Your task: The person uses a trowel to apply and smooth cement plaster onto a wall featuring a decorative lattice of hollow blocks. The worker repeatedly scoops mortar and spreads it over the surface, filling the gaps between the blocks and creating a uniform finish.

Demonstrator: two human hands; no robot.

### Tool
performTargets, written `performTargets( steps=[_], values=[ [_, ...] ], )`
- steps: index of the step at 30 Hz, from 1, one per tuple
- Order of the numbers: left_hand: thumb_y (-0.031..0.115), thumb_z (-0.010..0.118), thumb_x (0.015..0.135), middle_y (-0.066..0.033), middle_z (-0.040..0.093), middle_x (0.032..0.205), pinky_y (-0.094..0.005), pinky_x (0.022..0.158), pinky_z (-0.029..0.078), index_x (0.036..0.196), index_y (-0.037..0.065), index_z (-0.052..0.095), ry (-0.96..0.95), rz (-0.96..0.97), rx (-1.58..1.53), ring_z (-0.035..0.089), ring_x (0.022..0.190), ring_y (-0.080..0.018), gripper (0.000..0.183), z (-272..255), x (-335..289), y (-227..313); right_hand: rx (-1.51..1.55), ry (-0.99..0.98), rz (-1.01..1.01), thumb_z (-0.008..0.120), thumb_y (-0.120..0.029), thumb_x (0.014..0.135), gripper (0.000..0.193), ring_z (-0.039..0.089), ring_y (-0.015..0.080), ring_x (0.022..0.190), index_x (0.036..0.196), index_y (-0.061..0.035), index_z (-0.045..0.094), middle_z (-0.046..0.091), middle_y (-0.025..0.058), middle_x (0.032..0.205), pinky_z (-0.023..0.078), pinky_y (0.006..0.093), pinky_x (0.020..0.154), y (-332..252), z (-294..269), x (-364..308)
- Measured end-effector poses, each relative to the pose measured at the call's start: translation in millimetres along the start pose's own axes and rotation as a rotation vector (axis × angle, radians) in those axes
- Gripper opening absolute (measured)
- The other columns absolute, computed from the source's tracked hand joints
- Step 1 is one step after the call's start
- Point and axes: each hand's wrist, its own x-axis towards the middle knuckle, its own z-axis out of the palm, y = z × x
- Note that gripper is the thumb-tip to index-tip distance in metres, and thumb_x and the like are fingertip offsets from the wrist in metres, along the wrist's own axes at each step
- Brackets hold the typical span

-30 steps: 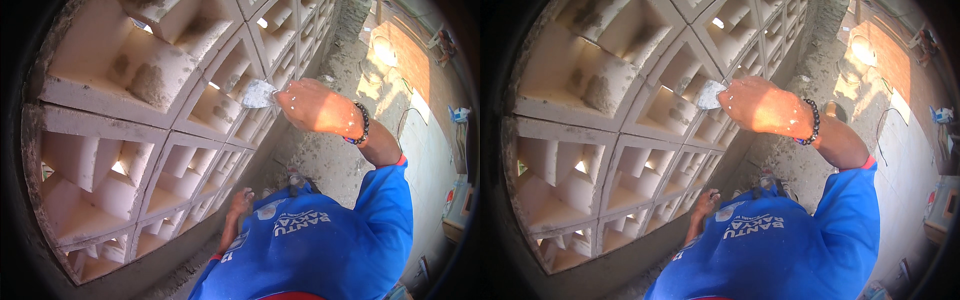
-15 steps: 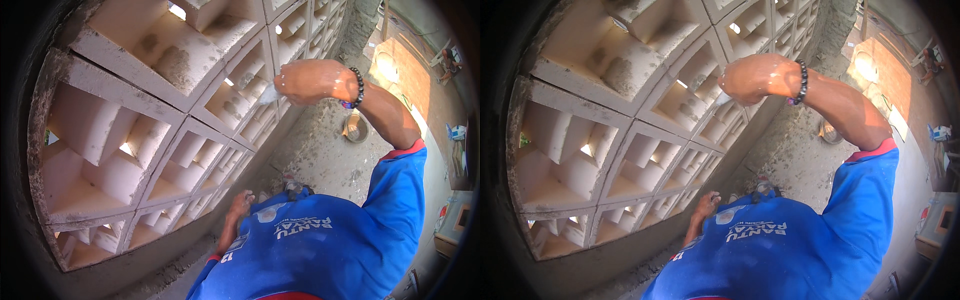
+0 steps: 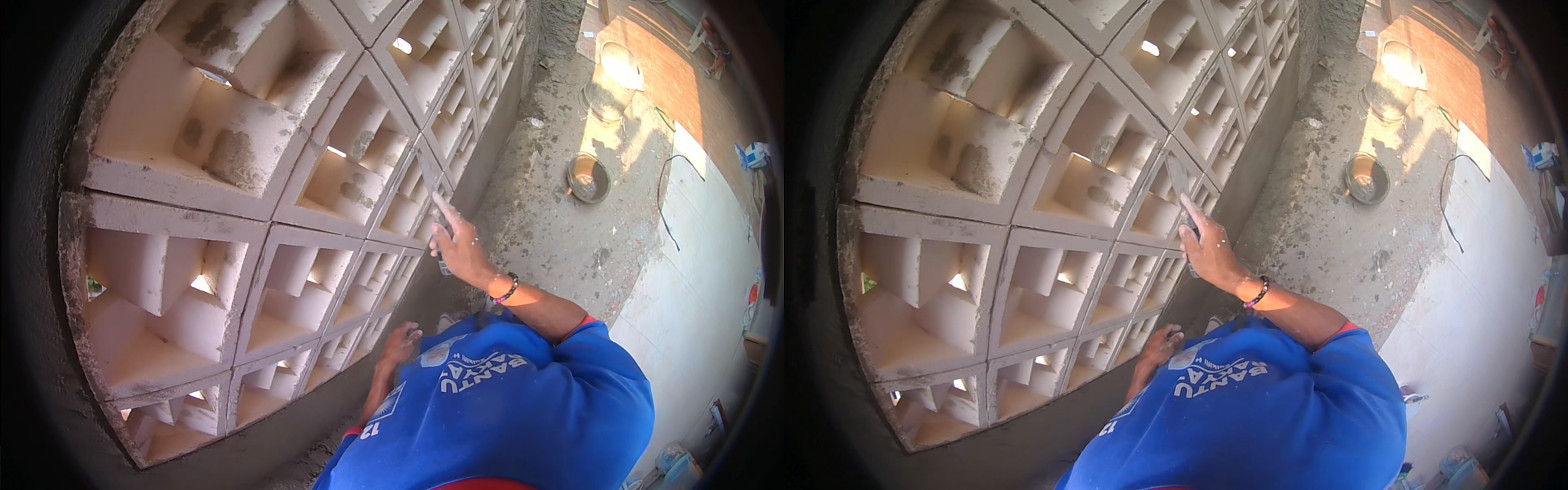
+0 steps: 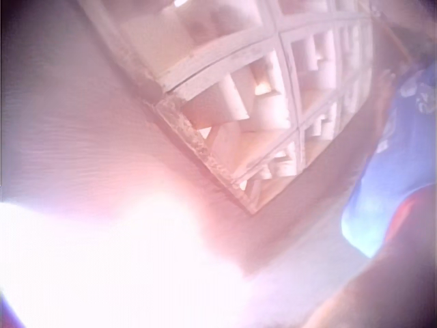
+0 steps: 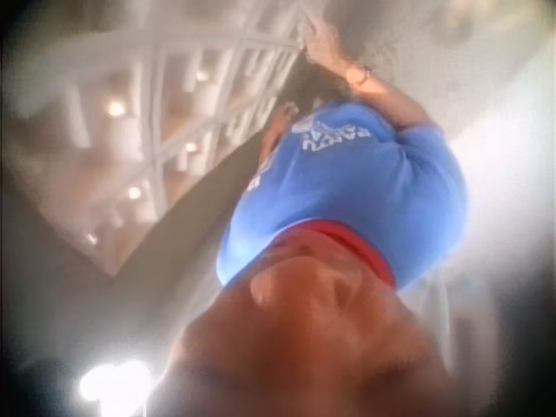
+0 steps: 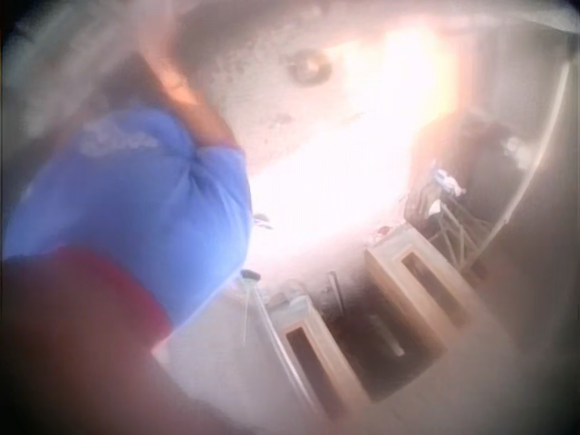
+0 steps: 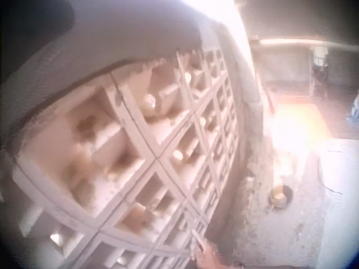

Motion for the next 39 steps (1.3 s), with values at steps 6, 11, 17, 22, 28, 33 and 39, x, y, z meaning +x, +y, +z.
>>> performTargets(
  steps=[6, 11, 17, 22, 28, 33, 39],
  values=[
    [0.027, 0.059, 0.094, -0.0217, 0.063, 0.118, -0.0404, 0.093, 0.047, 0.126, 0.0, 0.056, 0.028, -0.015, -0.064, 0.061, 0.111, -0.0324, 0.042, -13, -11, -7, 0.086, 0.087, -0.044, 0.051, -0.005, 0.093, 0.058, 0.06, 0.0161, 0.066, 0.147, 0.0007, 0.031, 0.06, 0.0175, 0.094, 0.051, 0.0331, 0.067, 15, 50, 10],
    [0.028, 0.059, 0.094, -0.0227, 0.063, 0.118, -0.0412, 0.094, 0.047, 0.126, 0.0, 0.055, 0.044, 0.007, -0.014, 0.061, 0.11, -0.0362, 0.043, 4, -15, -35, 0.091, 0.162, -0.053, 0.051, -0.004, 0.092, 0.058, 0.06, 0.0169, 0.067, 0.147, 0.0, 0.031, 0.061, 0.019, 0.097, 0.051, 0.0337, 0.068, -6, 57, 16],
    [0.028, 0.058, 0.094, -0.0241, 0.063, 0.118, -0.0415, 0.094, 0.047, 0.125, -0.002, 0.055, 0.008, 0.014, -0.019, 0.061, 0.111, -0.0365, 0.042, 4, -25, -25, 0.053, 0.202, -0.051, 0.052, -0.009, 0.095, 0.058, 0.061, 0.0118, 0.064, 0.148, -0.0022, 0.03, 0.056, 0.0058, 0.085, 0.052, 0.0282, 0.061, 3, 48, 29],
    [0.026, 0.058, 0.095, -0.0263, 0.063, 0.116, -0.0415, 0.095, 0.047, 0.124, -0.004, 0.054, 0.019, 0.037, -0.078, 0.061, 0.111, -0.0364, 0.042, 1, -21, -20, 0.164, 0.213, -0.003, 0.05, -0.005, 0.095, 0.058, 0.06, 0.0113, 0.064, 0.149, -0.0023, 0.028, 0.054, 0.0037, 0.083, 0.052, 0.0279, 0.058, 0, 61, 24],
    [0.025, 0.058, 0.095, -0.0258, 0.064, 0.116, -0.041, 0.094, 0.047, 0.124, -0.002, 0.055, 0.059, 0.011, -0.071, 0.062, 0.11, -0.0358, 0.04, -4, -19, -18, -0.098, 0.337, -0.326, 0.048, -0.004, 0.095, 0.053, 0.058, 0.0098, 0.075, 0.147, -0.0035, 0.035, 0.053, 0.0028, 0.086, 0.051, 0.0273, 0.068, -22, 19, 36],
    [0.025, 0.059, 0.094, -0.0252, 0.064, 0.116, -0.0408, 0.093, 0.047, 0.125, -0.001, 0.055, 0.036, 0.002, -0.063, 0.062, 0.11, -0.0357, 0.041, -5, -21, -14, -0.41, 0.061, -0.51, 0.054, 0.0, 0.086, 0.053, 0.059, 0.0338, 0.079, 0.138, -0.0045, 0.047, 0.059, 0.0194, 0.096, 0.049, 0.0403, 0.075, -60, 5, 11],
    [0.027, 0.059, 0.093, -0.0241, 0.064, 0.117, -0.0425, 0.095, 0.046, 0.125, 0.0, 0.056, 0.062, 0.019, -0.068, 0.061, 0.111, -0.0364, 0.041, -2, -15, -17, -0.408, -0.138, -0.51, 0.054, 0.001, 0.084, 0.054, 0.06, 0.0344, 0.079, 0.137, -0.005, 0.048, 0.059, 0.0193, 0.093, 0.05, 0.0411, 0.074, -91, 5, 9]
  ],
)
